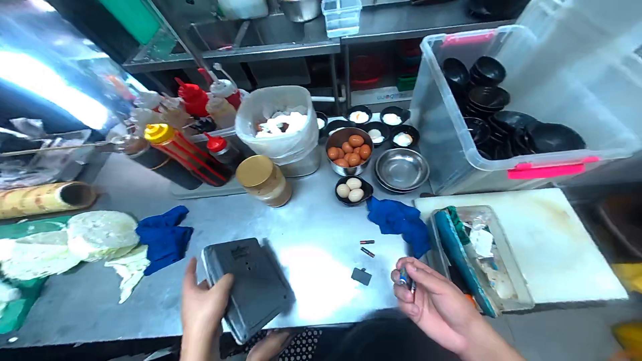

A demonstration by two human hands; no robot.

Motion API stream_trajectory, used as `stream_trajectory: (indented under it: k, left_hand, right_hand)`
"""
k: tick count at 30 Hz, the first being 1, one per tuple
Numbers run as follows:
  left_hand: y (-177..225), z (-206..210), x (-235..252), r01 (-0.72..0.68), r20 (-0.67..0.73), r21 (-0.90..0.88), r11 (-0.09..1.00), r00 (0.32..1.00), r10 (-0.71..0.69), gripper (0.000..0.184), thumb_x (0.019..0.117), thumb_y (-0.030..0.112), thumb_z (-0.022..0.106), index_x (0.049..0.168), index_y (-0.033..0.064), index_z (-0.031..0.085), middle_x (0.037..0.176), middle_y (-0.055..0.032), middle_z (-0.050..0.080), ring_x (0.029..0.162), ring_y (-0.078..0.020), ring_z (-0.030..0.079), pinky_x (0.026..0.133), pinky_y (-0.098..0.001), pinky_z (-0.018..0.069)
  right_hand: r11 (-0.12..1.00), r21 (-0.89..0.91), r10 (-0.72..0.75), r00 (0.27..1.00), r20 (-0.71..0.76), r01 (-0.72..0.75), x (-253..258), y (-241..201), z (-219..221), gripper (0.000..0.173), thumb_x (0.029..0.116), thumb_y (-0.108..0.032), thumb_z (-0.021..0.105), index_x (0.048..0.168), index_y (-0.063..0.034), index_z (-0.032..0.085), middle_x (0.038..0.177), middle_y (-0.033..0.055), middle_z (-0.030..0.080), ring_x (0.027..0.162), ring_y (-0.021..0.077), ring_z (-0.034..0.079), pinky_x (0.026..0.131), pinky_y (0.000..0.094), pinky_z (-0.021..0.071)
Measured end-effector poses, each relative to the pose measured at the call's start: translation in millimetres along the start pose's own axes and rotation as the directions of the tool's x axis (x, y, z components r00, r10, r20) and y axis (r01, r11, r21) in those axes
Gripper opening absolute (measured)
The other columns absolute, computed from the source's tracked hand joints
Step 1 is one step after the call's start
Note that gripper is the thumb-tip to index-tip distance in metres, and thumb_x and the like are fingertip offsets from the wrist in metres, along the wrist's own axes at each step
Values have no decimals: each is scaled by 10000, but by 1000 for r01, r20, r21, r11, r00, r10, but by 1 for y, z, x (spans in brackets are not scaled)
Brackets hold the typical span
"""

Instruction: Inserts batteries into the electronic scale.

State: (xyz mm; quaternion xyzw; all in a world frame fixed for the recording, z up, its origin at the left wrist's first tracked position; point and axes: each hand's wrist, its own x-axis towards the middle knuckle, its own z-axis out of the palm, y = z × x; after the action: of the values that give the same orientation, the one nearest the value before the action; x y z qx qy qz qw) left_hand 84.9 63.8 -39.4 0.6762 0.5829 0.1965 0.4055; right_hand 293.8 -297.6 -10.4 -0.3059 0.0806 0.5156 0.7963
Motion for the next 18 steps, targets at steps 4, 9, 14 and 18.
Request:
stream_trajectory:
  k: [4,9,14,18]
  left_hand:
    - [-1,24,-37,72,179,-478,876,984,17,871,785,-16,520,1599,146,256,1178,-89,664,831,-91,705,649,-279,606]
    - [21,67,-101,295,434,-795,531,887,157,636,746,39,469,1380,92,490,1137,-45,732,970,-114,731,778,-325,636]
    - [44,102,-174,494,579,-814,306,735,354,501,861,122,643,1359,98,599,1184,-155,713,1046,-220,723,883,-412,615]
    - [54,106,-218,442,562,-814,377,764,318,632,867,91,621,1472,51,445,1243,-200,671,1070,-258,711,897,-436,608]
  right_hand:
    - [999,-18,-31,998,-45,30,3,-16,11,140,1058,-174,526,1150,-84,580,933,84,614,669,111,585,564,227,499]
    - [997,-59,-55,998,29,56,-9,-46,11,113,1040,-194,574,1084,-95,604,927,77,624,657,93,573,555,216,480]
    - [990,-141,17,991,130,2,-25,-86,2,106,1045,-214,573,1055,-121,622,913,67,631,649,75,561,556,203,469]
    - [985,-172,56,986,156,-29,-39,-106,1,116,1044,-218,581,1025,-117,633,867,68,611,624,72,542,551,196,460]
